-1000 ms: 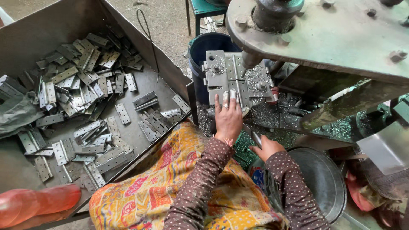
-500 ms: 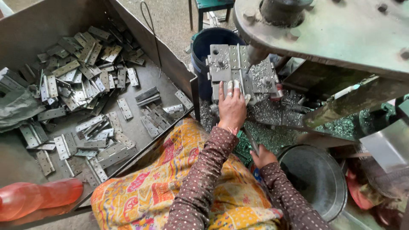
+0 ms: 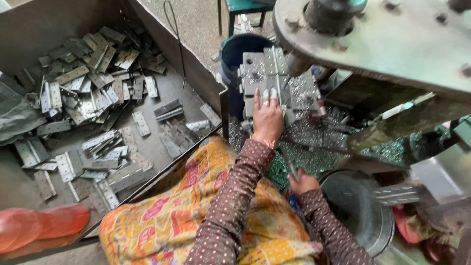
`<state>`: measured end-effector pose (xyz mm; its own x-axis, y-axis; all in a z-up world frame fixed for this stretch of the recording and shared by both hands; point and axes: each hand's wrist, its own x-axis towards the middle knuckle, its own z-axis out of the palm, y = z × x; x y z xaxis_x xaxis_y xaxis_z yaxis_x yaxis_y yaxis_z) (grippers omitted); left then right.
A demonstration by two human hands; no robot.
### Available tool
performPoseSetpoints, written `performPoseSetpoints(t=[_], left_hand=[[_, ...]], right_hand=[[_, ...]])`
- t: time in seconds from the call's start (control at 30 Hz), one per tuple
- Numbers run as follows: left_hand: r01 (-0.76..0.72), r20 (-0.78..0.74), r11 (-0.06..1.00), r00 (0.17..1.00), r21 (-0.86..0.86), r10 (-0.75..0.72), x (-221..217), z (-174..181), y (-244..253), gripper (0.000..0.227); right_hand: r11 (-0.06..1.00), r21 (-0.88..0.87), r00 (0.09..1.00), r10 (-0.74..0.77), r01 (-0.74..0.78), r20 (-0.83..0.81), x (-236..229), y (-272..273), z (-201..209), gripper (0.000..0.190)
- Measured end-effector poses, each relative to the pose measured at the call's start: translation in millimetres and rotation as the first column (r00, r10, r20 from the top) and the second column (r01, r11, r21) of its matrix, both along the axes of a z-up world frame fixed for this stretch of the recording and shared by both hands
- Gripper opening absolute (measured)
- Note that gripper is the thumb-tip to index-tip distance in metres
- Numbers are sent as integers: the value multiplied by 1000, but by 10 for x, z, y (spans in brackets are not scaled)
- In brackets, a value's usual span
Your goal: The person repeatedly picks up small metal plates from a bin, places them into a press machine, and activates the lever to punch holes. The processed plates are then removed and returned to the bin.
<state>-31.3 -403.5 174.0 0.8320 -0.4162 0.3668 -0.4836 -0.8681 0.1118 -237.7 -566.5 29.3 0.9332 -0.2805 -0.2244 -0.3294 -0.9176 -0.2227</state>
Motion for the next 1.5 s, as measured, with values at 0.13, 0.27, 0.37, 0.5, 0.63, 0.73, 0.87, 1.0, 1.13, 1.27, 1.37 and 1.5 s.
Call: performPoseSetpoints(t=[0.13,0.27,0.37,0.5,0.63,0.73,0.87,1.0,1.13,1.27,1.37,1.5], left_hand=[[-15,52,1000,999,11,14,65,30,3,25],[-3,-83,1000,997,6,4,253,-50,-41,24],[-36,3,999,999,38,35,395,-75,-95,23],[-5,-73,999,997,44,8,362,-115,-75,24],[-7,15,1000,1000,16,7,253,-45,-67,31],[8,-26,1000,1000,12,-8,250,15,-27,32],[-4,0,998,1000,66,4,192,-60,-16,31],[-21,119,1000,993,-16,22,221,-30,-24,35],[26,-100,996,995,84,-18,86,-5,59,28],[43,-68,999,997,-11,-44,256,108,15,30],[36,-126,999,992,21,-33,322,27,1,30],[18,-58,1000,998,17,-17,480,-13,-64,29]], right_hand=[[990,137,984,4,21,-178,275,-129,359,54],[999,36,975,33,-26,-217,352,-143,691,57],[998,63,990,18,-9,-138,253,-78,622,56],[987,127,984,-80,101,-158,73,-92,319,54],[995,98,995,36,-26,-96,169,-178,321,59],[995,69,987,76,-66,-144,421,-250,513,62],[998,45,987,53,-47,-150,336,-236,444,62],[999,33,1000,9,-8,-18,93,-87,65,50],[997,63,988,-39,49,-147,-66,15,-26,52],[999,41,973,7,2,-232,320,-168,428,59],[998,-8,979,62,-65,-196,360,-199,594,60],[984,141,973,-76,108,-217,162,-69,337,55]])
